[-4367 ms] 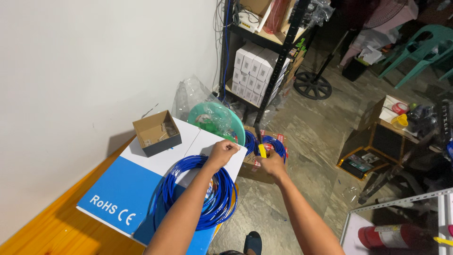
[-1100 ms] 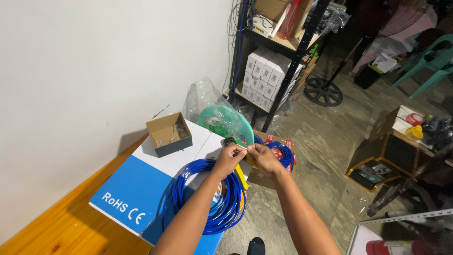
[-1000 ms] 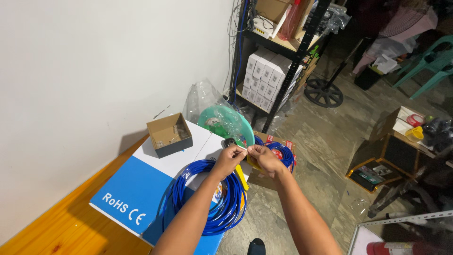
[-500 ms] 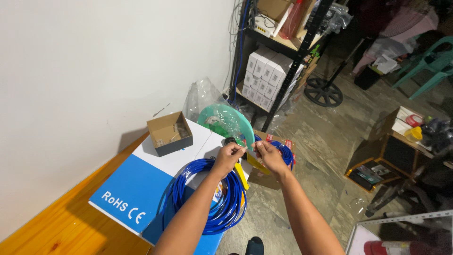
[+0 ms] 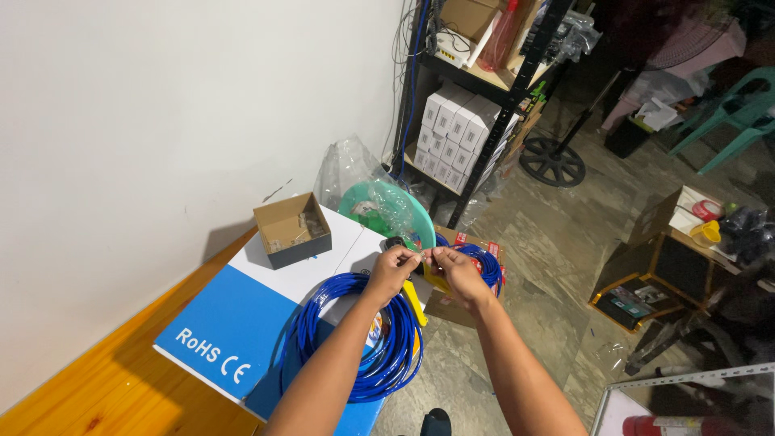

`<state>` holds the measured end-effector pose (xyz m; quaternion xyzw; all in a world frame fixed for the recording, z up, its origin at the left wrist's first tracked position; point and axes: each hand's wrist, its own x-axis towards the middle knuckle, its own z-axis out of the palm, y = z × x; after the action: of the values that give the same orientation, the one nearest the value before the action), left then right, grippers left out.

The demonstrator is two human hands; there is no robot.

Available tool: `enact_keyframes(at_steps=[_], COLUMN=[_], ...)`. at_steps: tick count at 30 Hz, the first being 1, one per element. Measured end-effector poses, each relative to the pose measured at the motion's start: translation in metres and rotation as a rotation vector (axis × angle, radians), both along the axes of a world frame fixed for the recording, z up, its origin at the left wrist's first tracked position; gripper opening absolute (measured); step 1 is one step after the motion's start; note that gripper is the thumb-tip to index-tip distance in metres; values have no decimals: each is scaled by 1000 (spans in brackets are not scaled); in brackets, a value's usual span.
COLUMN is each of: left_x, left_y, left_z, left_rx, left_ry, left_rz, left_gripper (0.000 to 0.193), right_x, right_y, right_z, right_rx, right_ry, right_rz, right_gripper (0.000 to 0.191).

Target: The person works at a bench with a coiled blue cable, using a yellow-handled stripping tool to cut and strip the insulation from the cable end, pulling off small pieces of removed insulation and setting them aside. They reposition the cable and repeat the stripping action on the cable end throughout the clip.

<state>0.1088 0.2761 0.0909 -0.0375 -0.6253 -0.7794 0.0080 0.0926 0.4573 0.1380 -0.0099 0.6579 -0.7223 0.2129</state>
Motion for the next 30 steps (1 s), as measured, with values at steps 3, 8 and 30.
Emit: enact_keyframes(at_steps=[3,8,30], left_x=[-2,-1,1], left_y=[2,2,-7], left_z=[-1,-1,8], left_rx=[-21,-16,-45], left_ry=[13,-6,21], left_rz=[15,23,-5], left_gripper=[14,14,13], right_x=[-1,4,-18], right_y=[2,0,-16], right_z=[-8,-3,-37], right_rx=[-76,-99,83], right_ry=[-41,-46,131], right_rz=[-25,-40,-58], right_gripper=[28,28,20])
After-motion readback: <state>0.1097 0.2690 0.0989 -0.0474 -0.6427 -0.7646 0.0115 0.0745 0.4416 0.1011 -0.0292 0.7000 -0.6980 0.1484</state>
